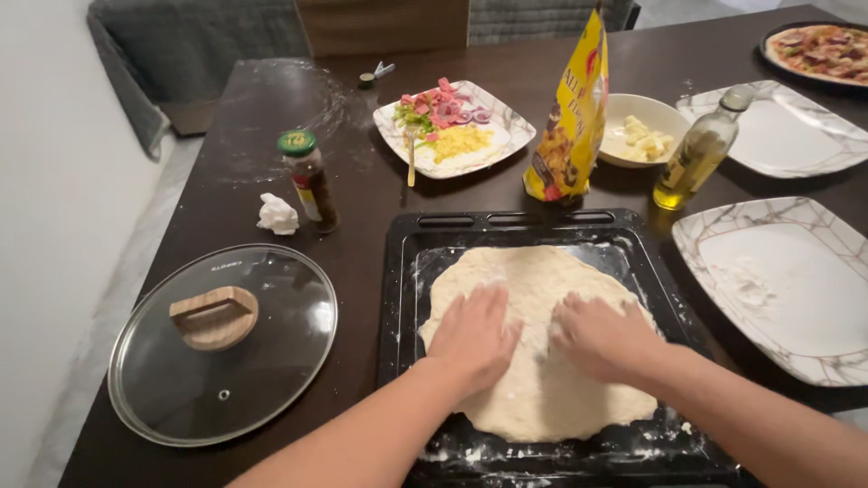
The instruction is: The person stretches and flattens a portion of dough by hand on a baking sheet, occasionally sprinkling it with flour from a bag and pouring oil on their hands from a bottle.
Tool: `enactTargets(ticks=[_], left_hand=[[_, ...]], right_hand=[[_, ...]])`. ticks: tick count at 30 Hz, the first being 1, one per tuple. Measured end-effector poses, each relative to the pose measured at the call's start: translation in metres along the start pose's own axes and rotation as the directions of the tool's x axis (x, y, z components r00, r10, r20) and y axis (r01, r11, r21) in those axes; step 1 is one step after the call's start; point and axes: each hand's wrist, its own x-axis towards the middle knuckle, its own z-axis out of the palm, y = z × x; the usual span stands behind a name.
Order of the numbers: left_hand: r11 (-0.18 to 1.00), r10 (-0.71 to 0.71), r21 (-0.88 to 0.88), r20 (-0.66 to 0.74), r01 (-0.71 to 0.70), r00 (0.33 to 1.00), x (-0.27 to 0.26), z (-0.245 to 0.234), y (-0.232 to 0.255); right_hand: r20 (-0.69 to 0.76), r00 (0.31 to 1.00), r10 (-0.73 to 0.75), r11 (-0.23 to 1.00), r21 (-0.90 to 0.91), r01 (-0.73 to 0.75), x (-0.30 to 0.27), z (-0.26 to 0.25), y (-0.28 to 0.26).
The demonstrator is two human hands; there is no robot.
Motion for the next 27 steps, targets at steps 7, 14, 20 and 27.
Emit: enactTargets(ticks=[7, 14, 20, 27], left_hand=[[0.938, 0.181, 0.322, -0.128, -0.131, 0.975, 0.017, 0.011, -0.028], [0.992, -0.035, 0.118, -0.076, 0.044, 0.996, 0.02, -0.033, 0.0], [0.981, 0.025, 0.196, -0.124, -0.001, 0.992, 0.033, -0.021, -0.014], [0.983, -0.021, 0.186, 0.045, 0.012, 0.999, 0.043, -0.02, -0.025]], right_hand=[[-0.49, 0.831, -0.264, 0.896, 0.196, 0.4, 0.05, 0.014, -0.023], [-0.228, 0.942, -0.247, 0.921, 0.247, 0.301, 0.071, -0.015, -0.017], [-0.507, 0.819, -0.268, 0.887, 0.201, 0.415, 0.075, 0.001, -0.017], [-0.398, 0.888, -0.229, 0.901, 0.258, 0.348, 0.076, 0.007, 0.003]])
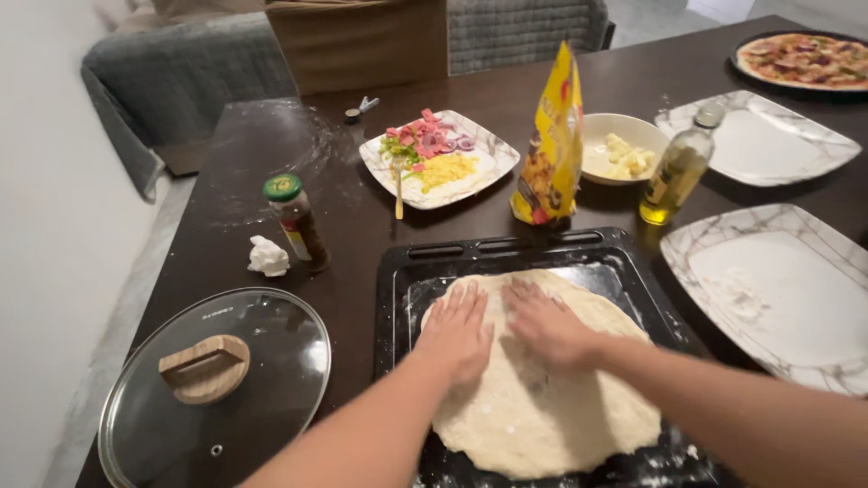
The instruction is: The person stretches and flattens a portion of dough by hand on a baking sheet, occasionally sprinkling it with flour from a bag and pouring oil on their hands from a bottle.
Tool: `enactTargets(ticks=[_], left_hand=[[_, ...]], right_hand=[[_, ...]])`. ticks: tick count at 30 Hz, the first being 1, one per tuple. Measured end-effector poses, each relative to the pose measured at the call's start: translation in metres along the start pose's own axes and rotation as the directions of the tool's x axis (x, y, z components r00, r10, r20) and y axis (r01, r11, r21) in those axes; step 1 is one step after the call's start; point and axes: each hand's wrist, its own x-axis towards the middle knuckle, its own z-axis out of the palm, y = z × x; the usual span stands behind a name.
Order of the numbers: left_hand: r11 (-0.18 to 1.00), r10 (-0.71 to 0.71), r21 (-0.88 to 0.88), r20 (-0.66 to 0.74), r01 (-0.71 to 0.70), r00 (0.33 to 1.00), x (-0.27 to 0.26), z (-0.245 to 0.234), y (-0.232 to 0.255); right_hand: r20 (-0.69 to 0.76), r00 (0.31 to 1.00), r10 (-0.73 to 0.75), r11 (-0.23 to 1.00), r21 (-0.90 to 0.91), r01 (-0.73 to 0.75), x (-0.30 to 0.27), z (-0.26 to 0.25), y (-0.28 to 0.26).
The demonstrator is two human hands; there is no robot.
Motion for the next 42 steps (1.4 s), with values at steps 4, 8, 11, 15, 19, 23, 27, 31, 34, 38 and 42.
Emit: enactTargets(ticks=[4, 8, 11, 15, 19, 23, 27, 31, 34, 38, 42], left_hand=[[0.996, -0.053, -0.073, -0.092, 0.046, 0.994, -0.011, -0.007, 0.005], [0.996, 0.072, 0.047, -0.041, -0.07, 0.997, -0.021, 0.006, 0.007], [0.999, 0.036, 0.033, -0.015, -0.035, 0.999, -0.016, -0.006, 0.004], [0.997, -0.076, 0.021, 0.019, 0.075, 0.997, 0.0, -0.009, 0.024], [0.981, 0.181, 0.087, -0.11, -0.172, 0.977, -0.012, 0.022, 0.032], [0.981, 0.189, 0.058, -0.082, -0.185, 0.979, -0.008, 0.02, 0.031], [0.959, 0.271, 0.114, -0.107, -0.259, 0.957, -0.022, 0.02, 0.041], [0.971, 0.238, -0.017, -0.054, -0.239, 0.97, -0.069, 0.041, 0.049], [0.96, 0.276, -0.004, -0.159, -0.281, 0.948, -0.066, 0.031, 0.052], [0.954, 0.285, -0.064, -0.111, -0.293, 0.952, -0.074, 0.038, 0.053], [0.913, 0.37, -0.1, -0.204, -0.396, 0.906, -0.088, 0.059, 0.051]], right_hand=[[-0.034, 0.999, 0.014, 0.971, 0.24, -0.005, -0.021, -0.011, 0.026], [-0.066, 0.997, -0.042, 0.994, -0.102, 0.035, -0.034, -0.005, 0.028], [0.055, 0.997, 0.053, 0.996, -0.077, -0.049, -0.03, -0.015, 0.026], [0.149, 0.988, -0.029, 0.99, -0.132, 0.049, -0.026, -0.029, 0.029], [0.064, 0.998, 0.017, 0.989, -0.151, -0.007, -0.065, -0.001, 0.0], [0.1, 0.994, 0.042, 0.991, -0.132, -0.029, -0.07, -0.009, -0.01], [0.146, 0.988, 0.053, 0.983, -0.182, -0.026, -0.083, -0.01, -0.015], [0.188, 0.982, -0.026, 0.991, -0.128, 0.05, -0.115, 0.008, -0.034], [0.152, 0.988, -0.031, 0.995, -0.086, 0.044, -0.116, 0.01, -0.028], [-0.006, 0.947, -0.322, 0.942, -0.104, 0.32, -0.13, 0.02, 0.002], [0.24, 0.969, -0.053, 0.977, -0.19, 0.1, -0.142, 0.035, 0.003]])
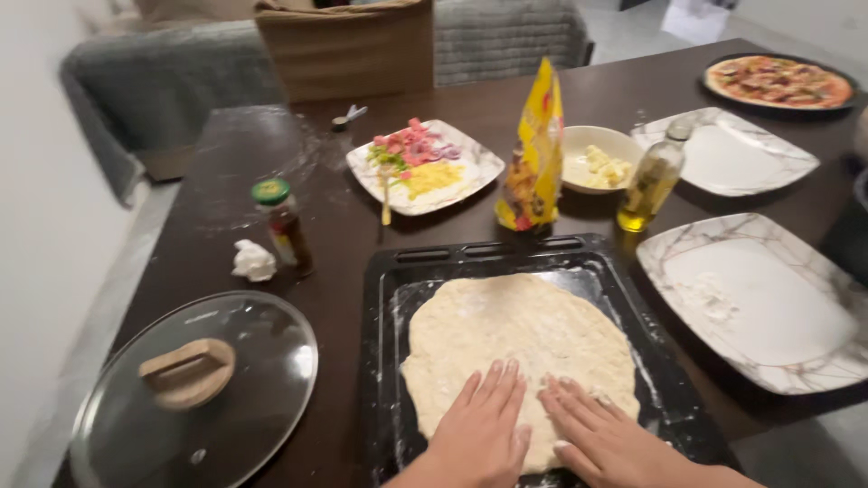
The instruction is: The person stretches and flattens a portion of dough by hand on a baking sheet, occasionally sprinkling it with flour from a bag and pouring oil on their hands from a bottle.
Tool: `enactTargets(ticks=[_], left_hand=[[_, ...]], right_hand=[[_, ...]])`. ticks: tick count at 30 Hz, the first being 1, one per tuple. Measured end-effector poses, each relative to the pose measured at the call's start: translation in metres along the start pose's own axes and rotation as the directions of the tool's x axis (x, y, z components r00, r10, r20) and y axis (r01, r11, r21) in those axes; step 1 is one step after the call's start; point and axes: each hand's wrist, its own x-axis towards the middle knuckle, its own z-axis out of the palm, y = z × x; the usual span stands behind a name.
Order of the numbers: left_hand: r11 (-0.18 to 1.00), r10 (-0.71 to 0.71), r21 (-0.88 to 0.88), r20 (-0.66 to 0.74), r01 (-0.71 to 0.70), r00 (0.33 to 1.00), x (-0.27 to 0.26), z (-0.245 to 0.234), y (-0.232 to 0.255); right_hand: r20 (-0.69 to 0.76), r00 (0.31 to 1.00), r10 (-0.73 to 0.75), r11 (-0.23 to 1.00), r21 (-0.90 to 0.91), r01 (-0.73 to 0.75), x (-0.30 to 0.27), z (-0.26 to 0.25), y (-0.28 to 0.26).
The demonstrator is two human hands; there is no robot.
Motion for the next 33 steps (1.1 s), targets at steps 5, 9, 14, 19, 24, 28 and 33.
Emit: enactTargets(ticks=[5, 9, 14, 19, 24, 28, 33], left_hand=[[0.996, -0.005, 0.085, 0.096, -0.003, 0.995, 0.023, -0.046, 0.022], [0.986, -0.139, -0.107, -0.124, 0.126, 0.983, 0.057, -0.086, 0.042], [0.687, -0.546, -0.648, -0.161, 0.329, 0.822, 0.093, -0.07, 0.032], [-0.057, -0.739, -0.952, 0.244, 0.302, 0.629, 0.12, -0.054, -0.023], [-0.747, -0.313, -0.656, 0.495, 0.112, 0.811, 0.165, -0.025, -0.012], [-0.884, -0.008, -0.427, 0.422, 0.191, 0.906, 0.21, 0.001, 0.039], [-0.893, -0.036, -0.415, 0.455, 0.176, 0.89, 0.246, 0.04, 0.065]], right_hand=[[-0.112, 0.853, 0.51, 0.488, 0.855, -0.179, -0.011, -0.032, 0.04], [-0.502, 0.469, 0.727, 0.682, 0.604, -0.412, -0.022, -0.055, 0.14], [-0.378, 0.585, 0.718, 0.696, 0.407, -0.591, -0.021, -0.044, 0.199], [-0.293, 0.5, 0.815, 0.572, 0.541, -0.616, -0.044, -0.073, 0.186], [0.158, 0.601, 0.783, 0.241, 0.814, -0.528, -0.093, -0.075, 0.169], [-0.072, 0.618, 0.783, -0.018, 0.99, 0.138, -0.065, -0.115, 0.169], [-0.176, 0.749, 0.639, 0.478, 0.854, -0.207, -0.061, -0.176, 0.068]])
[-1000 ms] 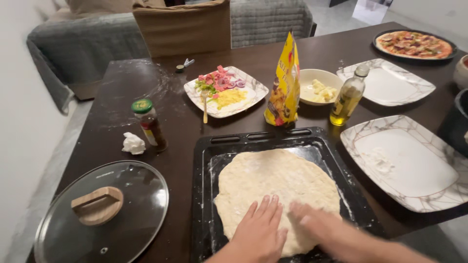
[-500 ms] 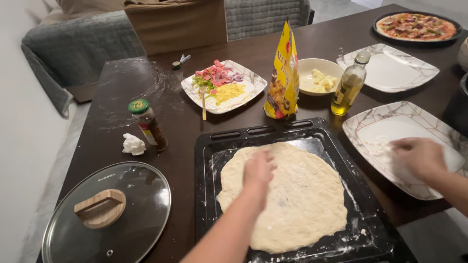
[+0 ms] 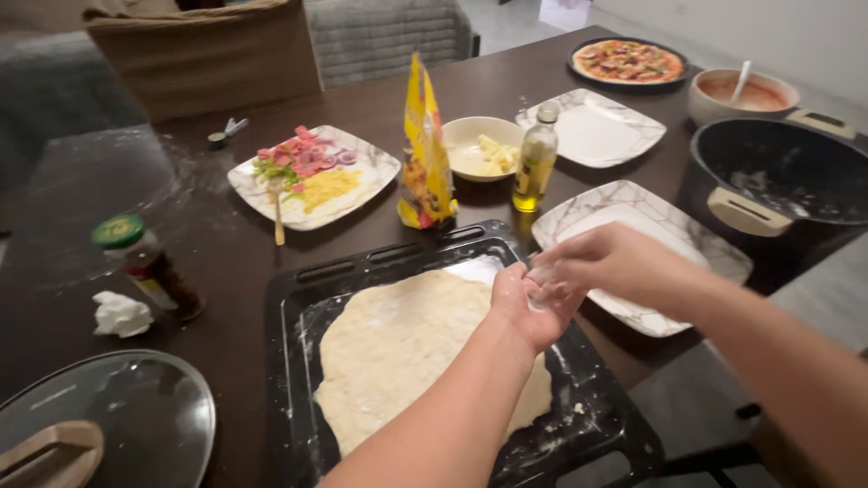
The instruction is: The person stretches and flattens a portion of dough by hand on a baking sheet, occasionally sprinkling it with flour from a bag and pouring oil on their hands from a bottle.
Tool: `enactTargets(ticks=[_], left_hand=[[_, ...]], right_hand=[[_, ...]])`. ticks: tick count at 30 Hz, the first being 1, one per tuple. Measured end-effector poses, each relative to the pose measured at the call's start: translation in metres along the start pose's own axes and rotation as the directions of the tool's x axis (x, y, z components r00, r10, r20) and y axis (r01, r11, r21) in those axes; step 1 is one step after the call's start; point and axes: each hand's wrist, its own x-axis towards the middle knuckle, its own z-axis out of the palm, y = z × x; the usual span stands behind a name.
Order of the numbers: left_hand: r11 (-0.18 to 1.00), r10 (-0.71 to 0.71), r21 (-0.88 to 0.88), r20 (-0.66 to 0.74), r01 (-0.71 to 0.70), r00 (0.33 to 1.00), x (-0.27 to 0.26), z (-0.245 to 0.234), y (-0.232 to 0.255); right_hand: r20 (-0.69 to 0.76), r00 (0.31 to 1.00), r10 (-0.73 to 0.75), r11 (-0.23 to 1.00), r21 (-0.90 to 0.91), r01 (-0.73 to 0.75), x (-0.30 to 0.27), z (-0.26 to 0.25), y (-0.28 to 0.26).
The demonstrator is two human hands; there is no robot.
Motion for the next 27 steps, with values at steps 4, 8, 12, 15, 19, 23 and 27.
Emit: enactTargets(ticks=[4, 8, 12, 15, 19, 23, 27], left_hand=[[0.97, -0.031, -0.184, 0.564, 0.162, 0.825, 0.019, -0.014, 0.0], [0.901, 0.431, -0.058, 0.013, -0.43, 0.902, -0.01, 0.018, -0.004], [0.615, 0.7, 0.534, -0.032, -0.579, 0.714, -0.058, 0.064, -0.021], [-0.012, 0.738, 0.993, -0.07, 0.116, 0.672, -0.115, 0.067, -0.007], [-0.093, 0.807, 0.992, 0.027, 0.083, 0.59, -0.182, 0.021, 0.019], [-0.431, 0.83, 0.757, 0.118, 0.491, 0.546, -0.232, -0.056, 0.043], [-0.7, 0.697, 0.446, 0.255, 0.558, 0.671, -0.247, -0.103, 0.049]], right_hand=[[-0.122, 0.988, -0.095, 0.963, 0.241, 0.123, -0.019, 0.017, -0.009], [-0.371, 0.929, 0.004, 0.643, 0.712, 0.282, 0.004, 0.073, 0.049], [-0.062, 0.959, -0.275, 0.102, 0.99, 0.094, 0.021, 0.121, 0.055], [0.235, 0.95, -0.204, 0.021, 0.972, -0.235, 0.003, 0.151, 0.012], [0.358, 0.917, -0.174, 0.272, 0.913, -0.305, -0.003, 0.184, -0.013], [0.186, 0.94, -0.285, 0.856, 0.491, 0.162, 0.012, 0.22, 0.003], [0.356, 0.681, -0.64, 0.594, -0.334, 0.732, -0.003, 0.236, 0.028]])
